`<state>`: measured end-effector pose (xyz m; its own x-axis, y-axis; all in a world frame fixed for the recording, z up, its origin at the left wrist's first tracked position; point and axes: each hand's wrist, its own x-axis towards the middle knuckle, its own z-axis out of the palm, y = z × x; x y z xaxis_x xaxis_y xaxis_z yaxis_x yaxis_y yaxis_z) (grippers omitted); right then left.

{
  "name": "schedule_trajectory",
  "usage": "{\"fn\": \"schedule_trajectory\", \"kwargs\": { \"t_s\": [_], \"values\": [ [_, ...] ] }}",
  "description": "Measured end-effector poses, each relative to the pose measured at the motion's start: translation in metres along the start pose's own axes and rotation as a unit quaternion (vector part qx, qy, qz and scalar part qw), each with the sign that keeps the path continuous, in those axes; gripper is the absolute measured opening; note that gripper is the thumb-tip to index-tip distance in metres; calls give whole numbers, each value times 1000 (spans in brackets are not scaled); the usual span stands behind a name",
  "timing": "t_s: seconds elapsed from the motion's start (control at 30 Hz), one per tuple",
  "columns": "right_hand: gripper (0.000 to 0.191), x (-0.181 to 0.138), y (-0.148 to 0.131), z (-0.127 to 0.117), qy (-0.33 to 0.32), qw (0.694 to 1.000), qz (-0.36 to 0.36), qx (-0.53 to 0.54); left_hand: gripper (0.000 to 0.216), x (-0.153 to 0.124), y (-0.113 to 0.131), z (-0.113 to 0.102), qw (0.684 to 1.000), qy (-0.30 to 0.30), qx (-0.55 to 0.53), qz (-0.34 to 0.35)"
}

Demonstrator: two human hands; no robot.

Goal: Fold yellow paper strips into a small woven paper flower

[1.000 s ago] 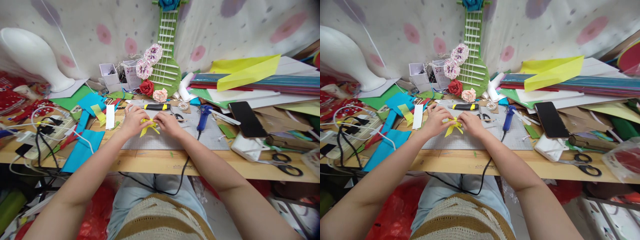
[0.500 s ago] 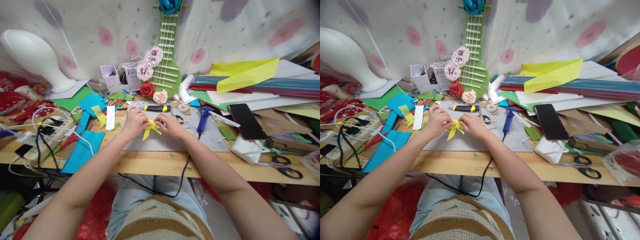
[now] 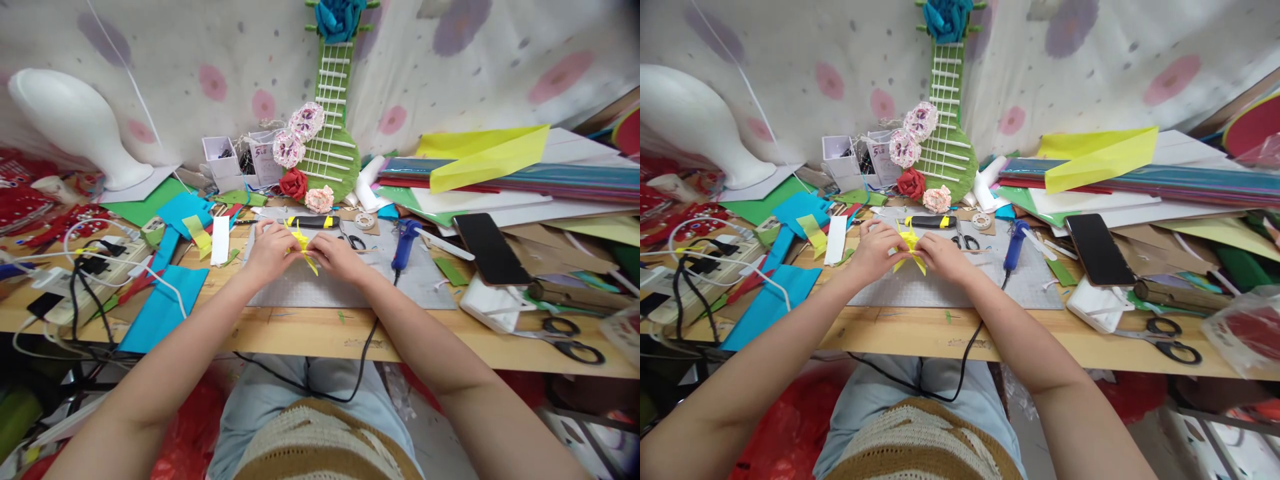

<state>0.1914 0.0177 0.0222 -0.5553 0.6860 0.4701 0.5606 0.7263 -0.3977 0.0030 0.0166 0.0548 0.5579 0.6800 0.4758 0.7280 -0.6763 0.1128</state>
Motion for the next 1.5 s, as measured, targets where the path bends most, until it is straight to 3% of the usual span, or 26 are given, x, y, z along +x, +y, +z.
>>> {"fn": "schedule_trajectory", "kwargs": {
  "t_s": [0.27,0.73,1.0,1.17,1.3,1.5],
  "values": [
    [5,-1,-1,-2,1,1000,12,1,20,0,-5,4,1000,16,7,22],
    [9,0,2,-1,-28,999,24,-7,23,3,-2,6,997,-30,-23,-62],
    [6,-2,0,-6,-22,1000,21,-8,26,3,-5,8,998,-35,-23,-48],
    [17,0,2,-4,-25,999,24,-41,27,3,-6,7,998,-32,-25,-45],
    [26,-1,2,-5,-31,997,27,-71,29,5,-4,4,995,-18,-27,-93],
    [27,0,-1,-6,-58,989,57,-121,18,5,2,1,992,-67,-50,-93]
  ]
}}
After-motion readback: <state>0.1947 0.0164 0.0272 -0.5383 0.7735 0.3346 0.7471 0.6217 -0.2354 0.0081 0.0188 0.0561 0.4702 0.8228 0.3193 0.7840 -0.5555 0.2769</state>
